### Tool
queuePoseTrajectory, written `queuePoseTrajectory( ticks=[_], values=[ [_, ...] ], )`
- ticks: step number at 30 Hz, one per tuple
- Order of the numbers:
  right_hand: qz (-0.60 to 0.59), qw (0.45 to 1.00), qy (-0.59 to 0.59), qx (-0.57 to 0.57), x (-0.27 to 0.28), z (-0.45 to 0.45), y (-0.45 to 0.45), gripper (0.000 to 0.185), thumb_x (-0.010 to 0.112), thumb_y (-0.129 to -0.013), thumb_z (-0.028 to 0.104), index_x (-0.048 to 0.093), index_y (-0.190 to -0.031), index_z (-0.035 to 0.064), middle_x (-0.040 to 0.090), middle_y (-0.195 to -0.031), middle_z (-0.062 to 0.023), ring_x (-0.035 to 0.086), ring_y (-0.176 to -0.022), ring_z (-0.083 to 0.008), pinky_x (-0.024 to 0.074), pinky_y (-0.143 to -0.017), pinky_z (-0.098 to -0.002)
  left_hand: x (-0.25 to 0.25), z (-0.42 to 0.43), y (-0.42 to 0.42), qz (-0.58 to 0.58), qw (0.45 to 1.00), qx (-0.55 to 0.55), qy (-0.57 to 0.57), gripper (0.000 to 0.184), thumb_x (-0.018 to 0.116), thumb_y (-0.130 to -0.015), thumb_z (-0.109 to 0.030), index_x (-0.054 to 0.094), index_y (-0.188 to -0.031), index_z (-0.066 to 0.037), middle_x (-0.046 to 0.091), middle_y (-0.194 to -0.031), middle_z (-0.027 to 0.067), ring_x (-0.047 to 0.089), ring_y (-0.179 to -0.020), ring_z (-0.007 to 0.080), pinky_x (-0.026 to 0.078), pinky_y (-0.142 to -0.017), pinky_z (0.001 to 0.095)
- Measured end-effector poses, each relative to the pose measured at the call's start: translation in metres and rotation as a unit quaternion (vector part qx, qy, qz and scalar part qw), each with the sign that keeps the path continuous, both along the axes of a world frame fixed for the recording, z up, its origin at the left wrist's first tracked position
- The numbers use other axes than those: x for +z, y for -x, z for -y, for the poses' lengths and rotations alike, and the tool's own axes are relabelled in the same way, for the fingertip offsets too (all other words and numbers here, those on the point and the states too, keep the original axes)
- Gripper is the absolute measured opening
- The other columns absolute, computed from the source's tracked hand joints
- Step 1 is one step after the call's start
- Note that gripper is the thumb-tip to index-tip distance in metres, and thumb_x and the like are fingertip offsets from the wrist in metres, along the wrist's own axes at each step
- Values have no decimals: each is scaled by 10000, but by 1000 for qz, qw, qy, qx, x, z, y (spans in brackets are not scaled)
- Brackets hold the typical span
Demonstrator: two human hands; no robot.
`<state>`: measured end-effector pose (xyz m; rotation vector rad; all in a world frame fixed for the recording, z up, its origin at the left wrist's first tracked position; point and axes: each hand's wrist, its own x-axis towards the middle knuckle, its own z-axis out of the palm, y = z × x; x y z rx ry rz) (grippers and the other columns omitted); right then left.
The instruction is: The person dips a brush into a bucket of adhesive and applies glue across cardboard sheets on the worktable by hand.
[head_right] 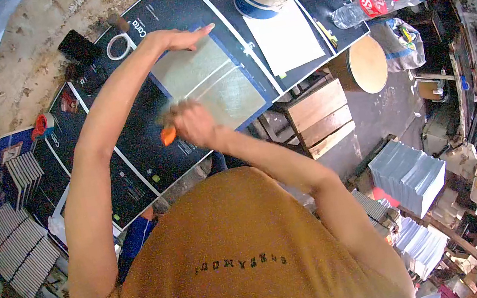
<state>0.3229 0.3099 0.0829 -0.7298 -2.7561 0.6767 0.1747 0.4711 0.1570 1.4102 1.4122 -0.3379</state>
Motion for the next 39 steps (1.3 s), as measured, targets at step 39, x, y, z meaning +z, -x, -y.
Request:
queuePoseTrajectory(
  ticks=[39],
  values=[
    [-63,992,15,-110,49,85,-70,334,637,-781,122,697,-1110,120,655,-991,-82,620,-896,-287,485,-804,-419,-64,33,-13,-139,970,-19,-200,934,180,-906,-782,462,-1457,-82,375,-1548,119,295,-1449,342,77,-1190,607]
  ],
)
